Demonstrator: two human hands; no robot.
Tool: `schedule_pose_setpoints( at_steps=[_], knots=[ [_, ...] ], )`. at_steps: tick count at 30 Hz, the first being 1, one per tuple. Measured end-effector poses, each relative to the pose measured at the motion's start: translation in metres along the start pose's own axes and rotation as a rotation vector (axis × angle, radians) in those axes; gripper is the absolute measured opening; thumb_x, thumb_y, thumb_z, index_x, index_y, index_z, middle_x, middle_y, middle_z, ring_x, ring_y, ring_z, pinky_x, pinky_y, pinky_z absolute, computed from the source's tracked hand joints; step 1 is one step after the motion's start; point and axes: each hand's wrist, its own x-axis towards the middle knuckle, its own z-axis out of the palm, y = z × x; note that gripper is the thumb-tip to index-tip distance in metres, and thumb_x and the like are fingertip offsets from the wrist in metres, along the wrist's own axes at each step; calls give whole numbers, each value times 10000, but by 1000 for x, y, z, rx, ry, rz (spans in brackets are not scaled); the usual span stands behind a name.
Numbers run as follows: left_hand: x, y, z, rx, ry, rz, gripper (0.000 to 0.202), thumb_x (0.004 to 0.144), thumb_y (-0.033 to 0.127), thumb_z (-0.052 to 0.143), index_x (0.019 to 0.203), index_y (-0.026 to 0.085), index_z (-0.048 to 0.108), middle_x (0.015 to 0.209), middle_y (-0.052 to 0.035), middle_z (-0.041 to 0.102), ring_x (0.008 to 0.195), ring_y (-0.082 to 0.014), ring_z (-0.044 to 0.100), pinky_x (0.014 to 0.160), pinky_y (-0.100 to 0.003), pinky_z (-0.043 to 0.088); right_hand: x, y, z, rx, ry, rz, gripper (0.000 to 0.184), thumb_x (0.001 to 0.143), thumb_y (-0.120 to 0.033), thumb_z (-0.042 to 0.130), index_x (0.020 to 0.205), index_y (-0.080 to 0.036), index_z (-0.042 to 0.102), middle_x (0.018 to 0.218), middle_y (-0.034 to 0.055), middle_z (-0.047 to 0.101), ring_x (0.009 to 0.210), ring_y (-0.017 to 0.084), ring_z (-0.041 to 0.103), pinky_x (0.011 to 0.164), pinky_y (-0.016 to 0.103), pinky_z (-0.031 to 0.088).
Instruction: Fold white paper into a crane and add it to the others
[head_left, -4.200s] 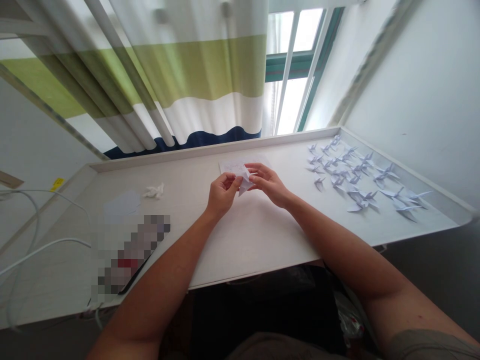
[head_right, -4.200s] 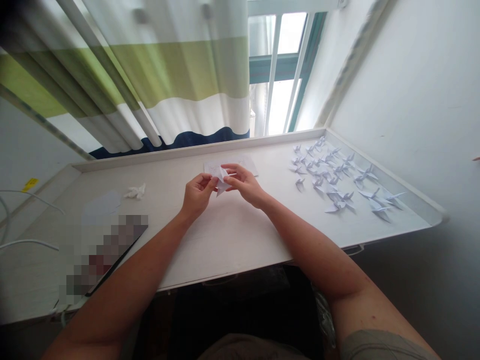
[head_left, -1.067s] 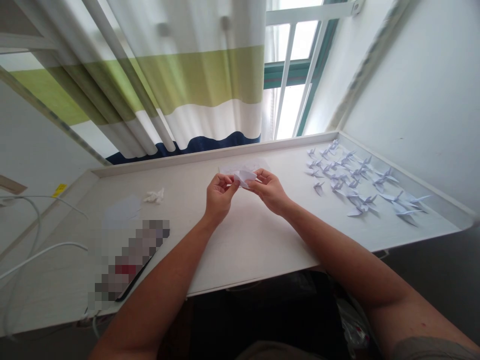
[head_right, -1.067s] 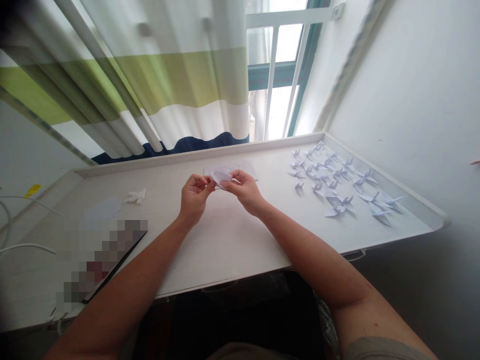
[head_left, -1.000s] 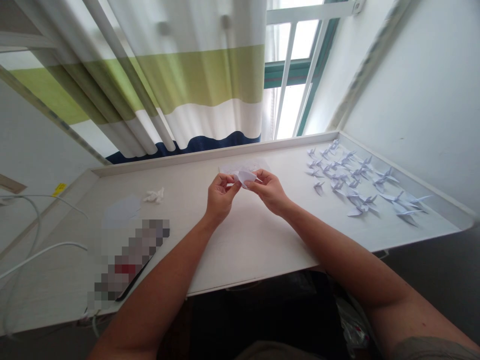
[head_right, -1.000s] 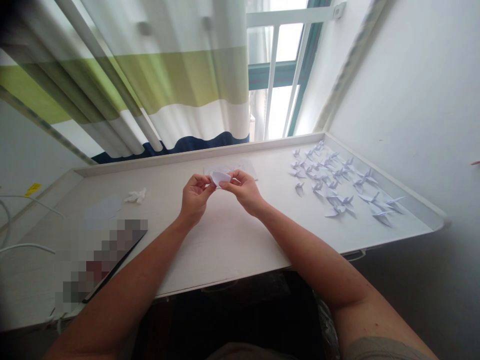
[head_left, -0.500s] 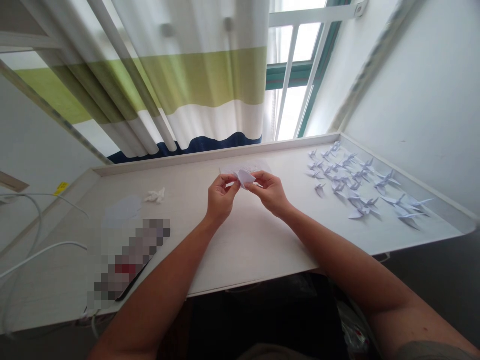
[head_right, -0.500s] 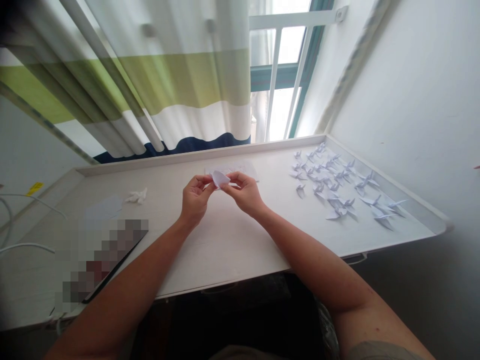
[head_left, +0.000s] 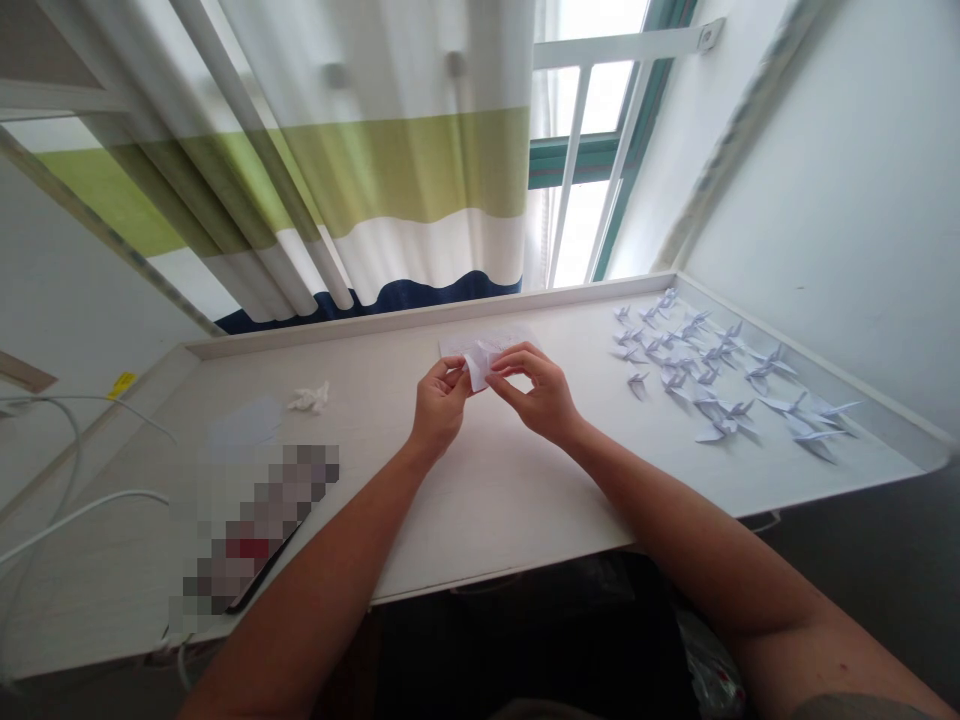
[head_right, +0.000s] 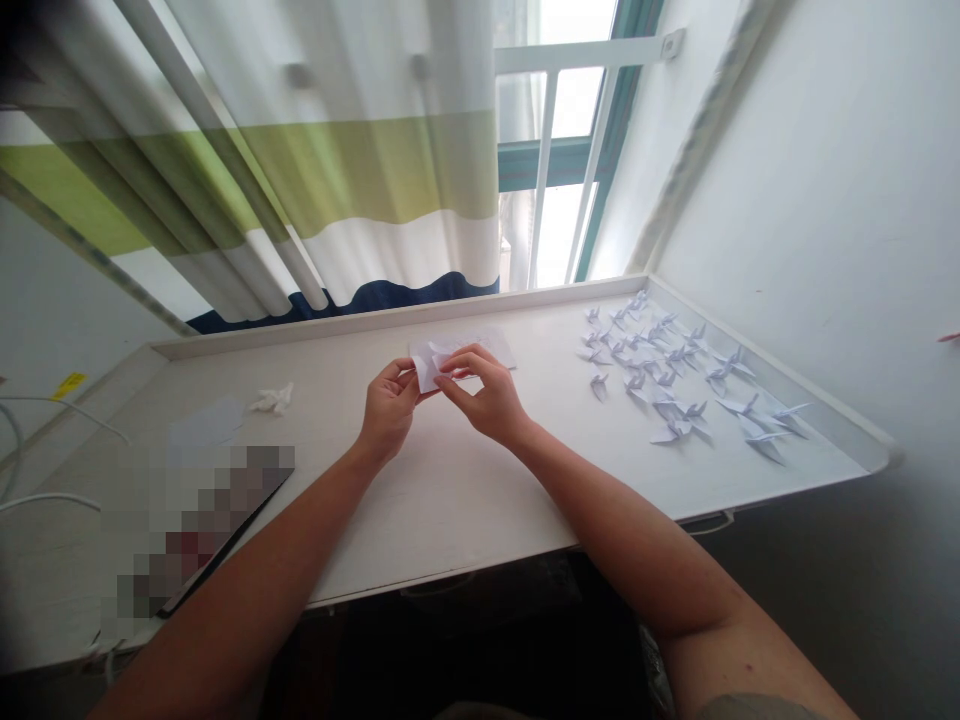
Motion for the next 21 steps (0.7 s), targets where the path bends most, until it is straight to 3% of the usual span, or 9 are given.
schedule_pose_setpoints(
  at_steps=[6,10,15,18,21],
  knots=[
    [-1,0,3,40,17,113,499,766,508,932,940,228,558,784,13,766,769,-190,781,804,-378,661,-2,7,4,77,148,129,504,800,-402,894,1185,-306,583,1085,26,662,943,199,679,738,355,617],
    [-1,2,2,158,48,232,344,794,369,920,880,214,624,781,15,735,751,-159,748,739,-293,631,0,4,0,36,41,127,293,873,-409,835,1045,-269,644,989,19,713,928,205,694,788,387,596],
    [-5,7,0,248,23,306,124,872,312,803,916,201,770,975,-52,767,907,-196,739,800,-323,634,1,3,-2,14,-15,73,221,922,-446,796,1019,-258,729,1031,46,749,958,219,701,770,391,603],
    [-8,10,-1,270,2,312,172,925,368,743,927,204,796,1135,-87,764,1031,-227,734,834,-338,634,2,3,-3,-31,35,34,203,966,-458,749,1005,-259,760,1002,58,737,957,227,700,817,424,607],
    [-8,10,-1,270,27,294,219,886,411,810,935,198,790,1143,-95,772,1038,-229,745,876,-346,628,3,2,-4,-68,89,15,206,968,-471,755,969,-266,778,1086,80,739,1070,260,701,950,492,594]
  ],
)
